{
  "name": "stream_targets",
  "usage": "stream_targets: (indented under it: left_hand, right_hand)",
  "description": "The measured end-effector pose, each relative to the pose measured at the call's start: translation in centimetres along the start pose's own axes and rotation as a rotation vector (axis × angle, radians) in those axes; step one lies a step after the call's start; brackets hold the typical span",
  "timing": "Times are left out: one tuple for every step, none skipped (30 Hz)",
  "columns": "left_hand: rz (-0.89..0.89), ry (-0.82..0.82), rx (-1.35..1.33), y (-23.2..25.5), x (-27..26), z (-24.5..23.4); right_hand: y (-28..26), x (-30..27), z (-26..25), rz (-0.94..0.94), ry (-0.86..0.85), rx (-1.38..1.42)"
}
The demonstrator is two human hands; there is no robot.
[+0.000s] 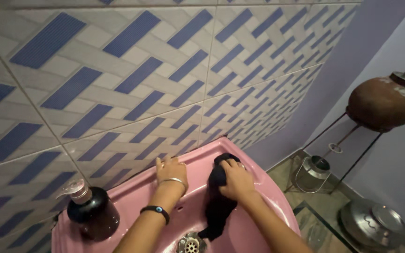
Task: The person washes a black cloth in a pink sink. They apply liquid soap from a pump bottle, rub the cloth, rinse it under running water, and wring it out repeatedly.
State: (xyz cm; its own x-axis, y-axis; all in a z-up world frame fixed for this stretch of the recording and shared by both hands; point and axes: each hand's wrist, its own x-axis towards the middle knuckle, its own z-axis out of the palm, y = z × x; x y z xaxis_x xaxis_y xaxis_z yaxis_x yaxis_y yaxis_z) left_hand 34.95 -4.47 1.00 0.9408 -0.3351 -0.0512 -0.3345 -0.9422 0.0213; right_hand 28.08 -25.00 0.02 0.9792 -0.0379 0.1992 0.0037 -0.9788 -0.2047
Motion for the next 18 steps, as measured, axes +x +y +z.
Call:
stream_targets:
  left_hand:
    - [0.027, -0.026, -0.015, 0.5, -0.3, -0.2]
    - [0.054, -0.053, -0.029, 1.1, -0.6, -0.3]
    - [0.081, -0.083, -0.045, 1.6, -1.0, -0.2]
    - [0.089, -0.082, -0.022, 2.0, -1.2, 0.0]
    - [0.098, -0.078, 0.002, 2.4, -1.2, 0.1]
    - [0.107, -0.074, 0.026, 2.8, -1.0, 0.3]
    - [0.108, -0.070, 0.028, 3.0, -0.9, 0.7]
    - [0.110, -0.067, 0.031, 3.2, -0.7, 1.2]
    - [0.110, -0.061, 0.033, 3.3, -0.3, 1.7]
    - [0.128, -0.040, 0.042, 3.5, 0.1, 2.4]
    - [0.146, -0.019, 0.050, 3.5, 0.5, 3.0]
    - [0.164, 0.003, 0.058, 3.5, 1.0, 3.7]
    - [0.178, -0.004, 0.060, 3.6, 1.4, 4.3]
    - [0.192, -0.011, 0.063, 3.7, 1.9, 4.9]
    - [0.206, -0.016, 0.064, 3.8, 2.4, 5.5]
    - [0.201, -0.023, 0.049, 3.9, 2.9, 5.9]
    - [0.194, -0.029, 0.033, 4.0, 3.3, 6.3]
    - [0.188, -0.036, 0.017, 4.2, 3.8, 6.5]
  right_hand:
    - [0.1, -0.6, -0.2, -0.015, 0.036, 0.015]
    - [0.2, -1.3, -0.4, -0.031, 0.072, 0.031]
    - [0.3, -2.0, -0.6, -0.045, 0.105, 0.046]
    - [0.4, -2.7, -0.7, -0.039, 0.094, 0.039]
    - [0.5, -3.2, -1.0, -0.033, 0.087, 0.032]
    - [0.7, -3.6, -1.3, -0.026, 0.079, 0.025]
    - [1.0, -4.2, -1.5, -0.010, 0.054, 0.023]
    - [1.3, -4.6, -1.7, 0.006, 0.029, 0.021]
    - [1.7, -4.8, -1.9, 0.020, 0.006, 0.019]
    - [2.1, -4.9, -2.2, 0.052, -0.030, 0.045]
    - [2.7, -5.0, -2.5, 0.083, -0.066, 0.070]
    - [3.4, -5.1, -2.7, 0.114, -0.102, 0.095]
    - [4.3, -5.4, -3.3, 0.121, -0.080, 0.185]
    - [5.4, -5.6, -3.9, 0.129, -0.057, 0.275]
    - [6.2, -5.7, -4.2, 0.136, -0.032, 0.363]
    - [6.8, -5.9, -4.3, 0.209, 0.040, 0.394]
    - [7.6, -6.2, -4.5, 0.282, 0.111, 0.423]
    - [8.1, -6.2, -4.6, 0.354, 0.183, 0.452]
